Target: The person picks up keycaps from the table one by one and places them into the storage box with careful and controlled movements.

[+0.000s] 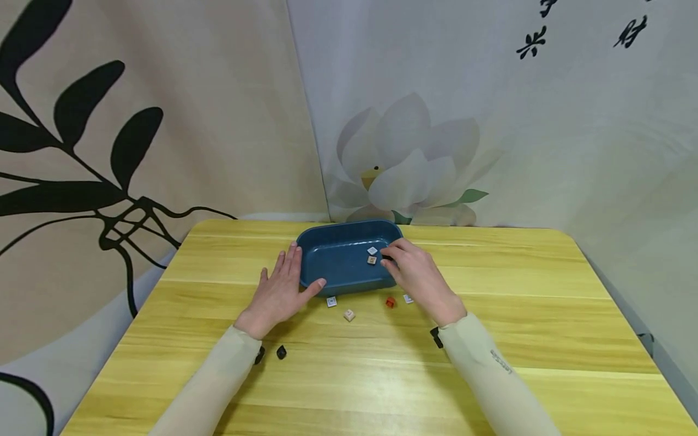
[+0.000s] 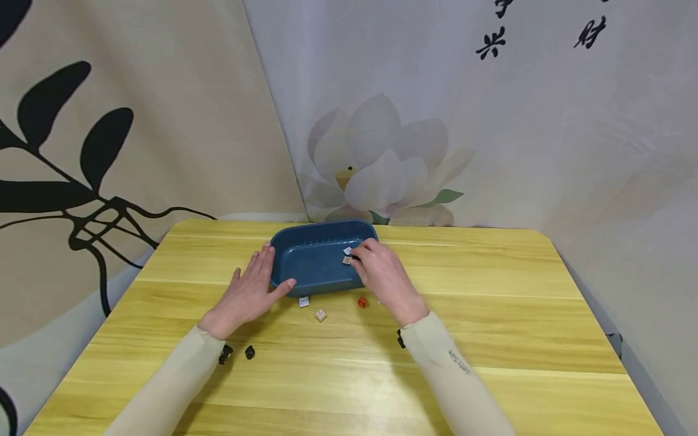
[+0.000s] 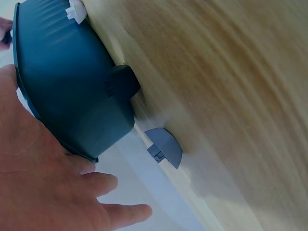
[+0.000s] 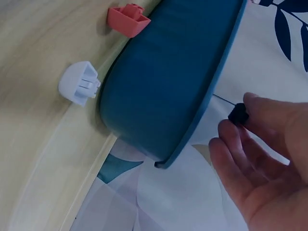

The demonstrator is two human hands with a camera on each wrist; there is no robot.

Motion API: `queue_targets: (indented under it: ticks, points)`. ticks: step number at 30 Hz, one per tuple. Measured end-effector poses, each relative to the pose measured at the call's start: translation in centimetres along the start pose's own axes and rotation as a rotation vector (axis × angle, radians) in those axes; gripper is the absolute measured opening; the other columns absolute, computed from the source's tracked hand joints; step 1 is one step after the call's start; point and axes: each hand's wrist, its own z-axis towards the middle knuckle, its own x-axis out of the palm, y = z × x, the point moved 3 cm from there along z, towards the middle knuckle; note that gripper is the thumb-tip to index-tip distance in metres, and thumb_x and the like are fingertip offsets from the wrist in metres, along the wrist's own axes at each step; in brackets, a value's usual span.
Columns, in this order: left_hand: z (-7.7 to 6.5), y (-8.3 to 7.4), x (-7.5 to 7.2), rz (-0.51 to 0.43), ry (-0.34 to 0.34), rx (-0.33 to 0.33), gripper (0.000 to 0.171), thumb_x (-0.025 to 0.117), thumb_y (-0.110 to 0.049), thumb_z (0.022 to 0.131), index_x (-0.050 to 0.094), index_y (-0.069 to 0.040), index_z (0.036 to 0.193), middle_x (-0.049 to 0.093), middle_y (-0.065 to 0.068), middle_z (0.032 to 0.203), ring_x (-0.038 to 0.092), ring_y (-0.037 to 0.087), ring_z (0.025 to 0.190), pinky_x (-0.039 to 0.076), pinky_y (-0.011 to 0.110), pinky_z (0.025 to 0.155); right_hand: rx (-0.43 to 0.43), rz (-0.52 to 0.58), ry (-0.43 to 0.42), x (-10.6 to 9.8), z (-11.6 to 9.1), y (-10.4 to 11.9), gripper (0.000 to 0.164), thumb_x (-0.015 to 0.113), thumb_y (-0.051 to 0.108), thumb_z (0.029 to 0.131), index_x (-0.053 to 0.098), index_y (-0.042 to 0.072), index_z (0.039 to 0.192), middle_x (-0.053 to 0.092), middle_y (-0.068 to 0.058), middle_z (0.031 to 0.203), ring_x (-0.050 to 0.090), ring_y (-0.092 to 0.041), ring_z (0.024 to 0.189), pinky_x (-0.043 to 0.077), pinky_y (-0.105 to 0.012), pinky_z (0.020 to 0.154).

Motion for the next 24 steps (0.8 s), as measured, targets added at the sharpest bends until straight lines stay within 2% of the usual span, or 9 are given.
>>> queue_targets:
  ticks: [7,14,20,24]
  points:
    - [-0.1,0.1,0.1,-0.002,0.002,-0.007,0.106,0.023,-0.082,0.086,0.002,-0.005,0.155,-0.004,0.010,0.161,0.007,0.036,0.146,0.013,0.071,0.105,-0.021,-0.049,0.109,1.6,1.3,0.1,0.017,0.071,0.016,0.090,0.075,0.007,0.104,0.061,-0.004,0.095,0.060,-0.014,0.078,0.050,-0.025,0.066]
    - [-0.2,0.1,0.1,-0.013,-0.009,-0.007,0.105,0.025,-0.081,0.086,0.003,-0.004,0.155,-0.002,0.011,0.161,0.008,0.036,0.145,0.013,0.071,0.104,-0.017,-0.062,0.217,3.0,2.7,0.2,0.016,0.071,0.017,0.090,0.076,0.008,0.103,0.065,-0.003,0.095,0.061,-0.017,0.084,0.052,-0.028,0.071]
    - [-0.1,0.1,0.1,-0.005,-0.011,-0.002,0.106,0.024,-0.081,0.086,0.003,-0.004,0.155,-0.002,0.011,0.161,0.009,0.036,0.145,0.014,0.071,0.104,-0.035,-0.048,0.262,3.7,3.3,-0.1,0.011,0.072,0.014,0.089,0.077,0.009,0.097,0.064,0.000,0.083,0.054,-0.014,0.073,0.048,-0.026,0.064]
    - [0.0,0.0,0.1,-0.010,-0.007,0.000,0.105,0.024,-0.081,0.086,0.003,-0.004,0.155,-0.003,0.010,0.161,0.008,0.036,0.146,0.014,0.071,0.104,-0.016,-0.032,0.297,4.0,3.4,-0.3,0.010,0.072,0.015,0.089,0.078,0.010,0.095,0.065,0.002,0.082,0.053,-0.013,0.073,0.047,-0.025,0.065]
